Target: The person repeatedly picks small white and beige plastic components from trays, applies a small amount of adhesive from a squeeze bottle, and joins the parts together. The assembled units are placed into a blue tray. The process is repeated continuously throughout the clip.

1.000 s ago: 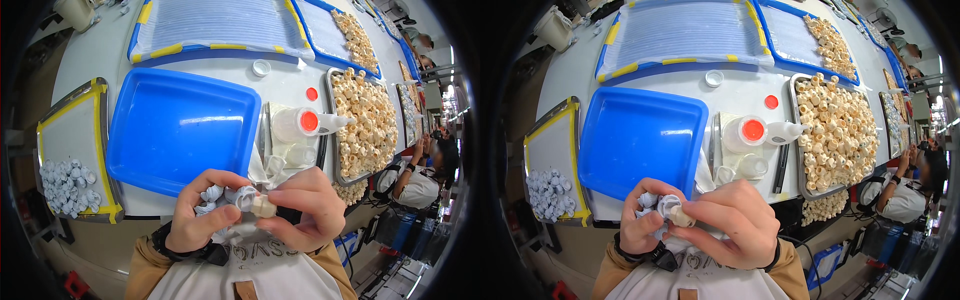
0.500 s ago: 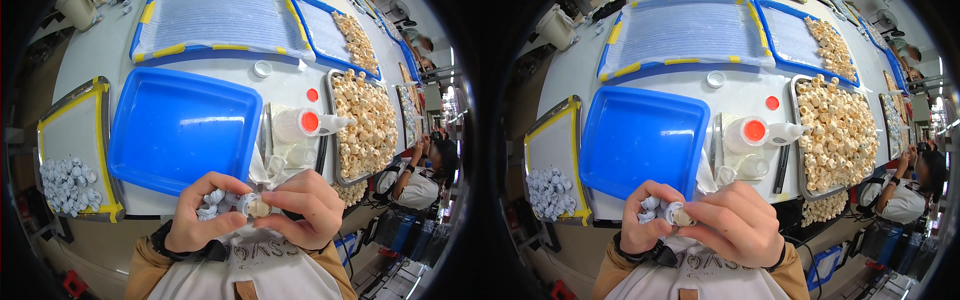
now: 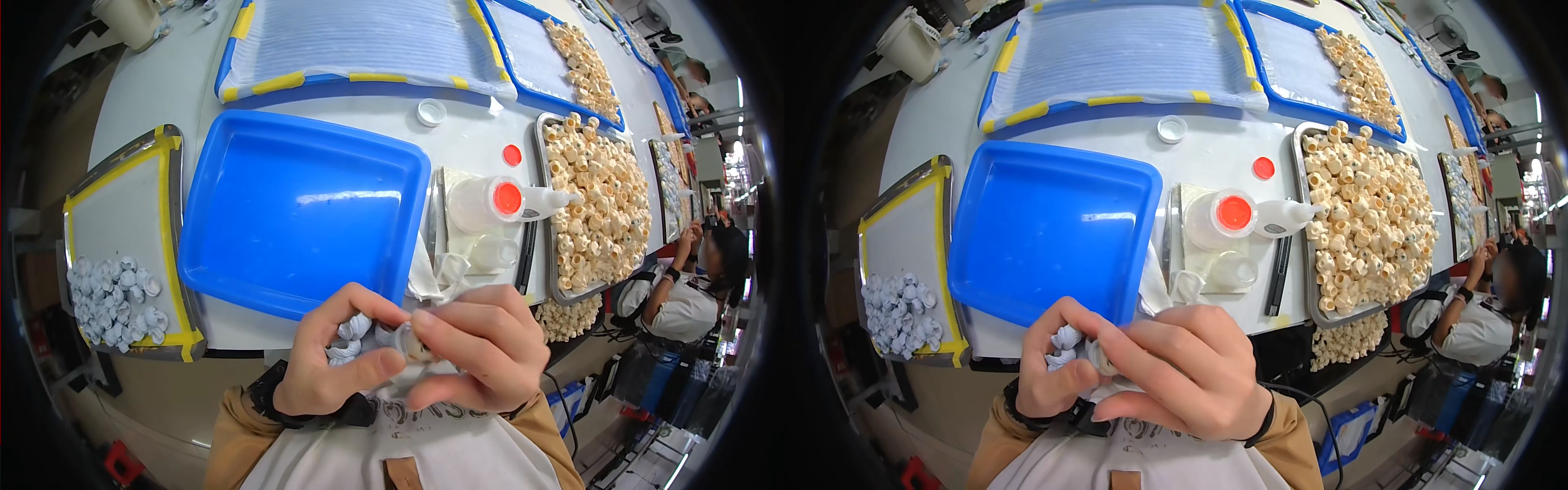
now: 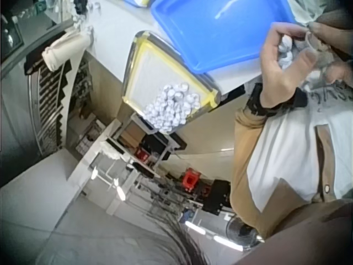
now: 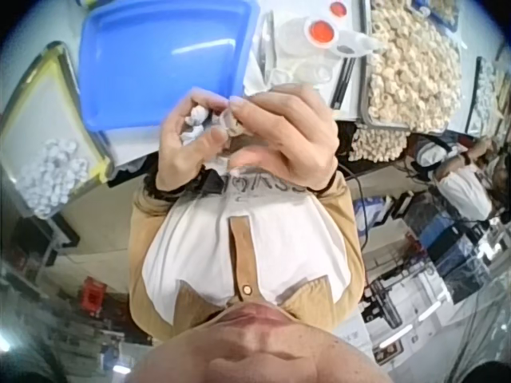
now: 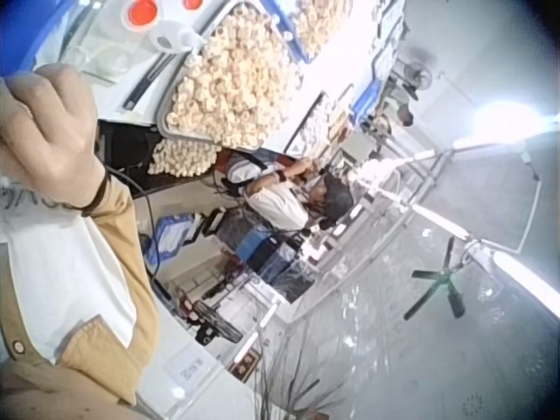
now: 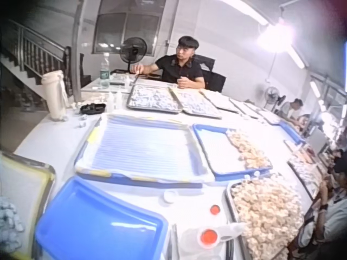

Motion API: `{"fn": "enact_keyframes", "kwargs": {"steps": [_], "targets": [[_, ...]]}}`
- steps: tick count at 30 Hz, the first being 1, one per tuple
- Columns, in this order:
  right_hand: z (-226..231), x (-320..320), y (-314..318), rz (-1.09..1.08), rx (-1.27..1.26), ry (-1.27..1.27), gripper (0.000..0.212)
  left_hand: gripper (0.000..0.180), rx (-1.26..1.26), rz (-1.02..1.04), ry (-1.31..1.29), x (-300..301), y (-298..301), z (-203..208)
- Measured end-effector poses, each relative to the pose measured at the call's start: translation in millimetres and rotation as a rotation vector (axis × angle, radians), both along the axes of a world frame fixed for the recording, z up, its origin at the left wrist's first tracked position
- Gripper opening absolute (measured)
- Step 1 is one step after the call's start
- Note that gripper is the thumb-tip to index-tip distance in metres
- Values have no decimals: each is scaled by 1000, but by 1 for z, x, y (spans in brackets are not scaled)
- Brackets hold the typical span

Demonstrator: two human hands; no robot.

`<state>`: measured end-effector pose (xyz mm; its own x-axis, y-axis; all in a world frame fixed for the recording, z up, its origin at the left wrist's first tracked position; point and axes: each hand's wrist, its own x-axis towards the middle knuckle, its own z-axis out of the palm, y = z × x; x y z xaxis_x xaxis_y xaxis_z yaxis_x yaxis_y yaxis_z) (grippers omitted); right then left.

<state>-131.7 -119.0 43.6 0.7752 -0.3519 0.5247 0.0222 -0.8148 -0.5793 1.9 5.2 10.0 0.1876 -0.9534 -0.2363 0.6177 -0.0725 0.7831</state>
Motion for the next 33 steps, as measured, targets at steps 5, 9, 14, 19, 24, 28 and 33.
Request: {"fn": "enact_keyframes", "kwargs": {"steps": [5,9,14,19,24,28,33], "targets": [[-13,12,7,-107,-94,1,39,26,67,-22,70,2,2,2],[-11,11,6,-60,-94,46,38,24,70,-76,-63,3,10,-2],[-14,17,10,-120,-58,11,38,22,-20,297,20,11,29,-5],[-20,25,12,-111,12,107,36,19,-136,438,144,26,42,-3],[-17,21,12,-131,38,144,35,26,94,310,-284,22,53,8],[-15,19,12,-127,11,157,41,35,221,234,-427,26,71,4],[-13,22,15,-93,-4,240,35,45,399,205,-634,27,78,3]]}}
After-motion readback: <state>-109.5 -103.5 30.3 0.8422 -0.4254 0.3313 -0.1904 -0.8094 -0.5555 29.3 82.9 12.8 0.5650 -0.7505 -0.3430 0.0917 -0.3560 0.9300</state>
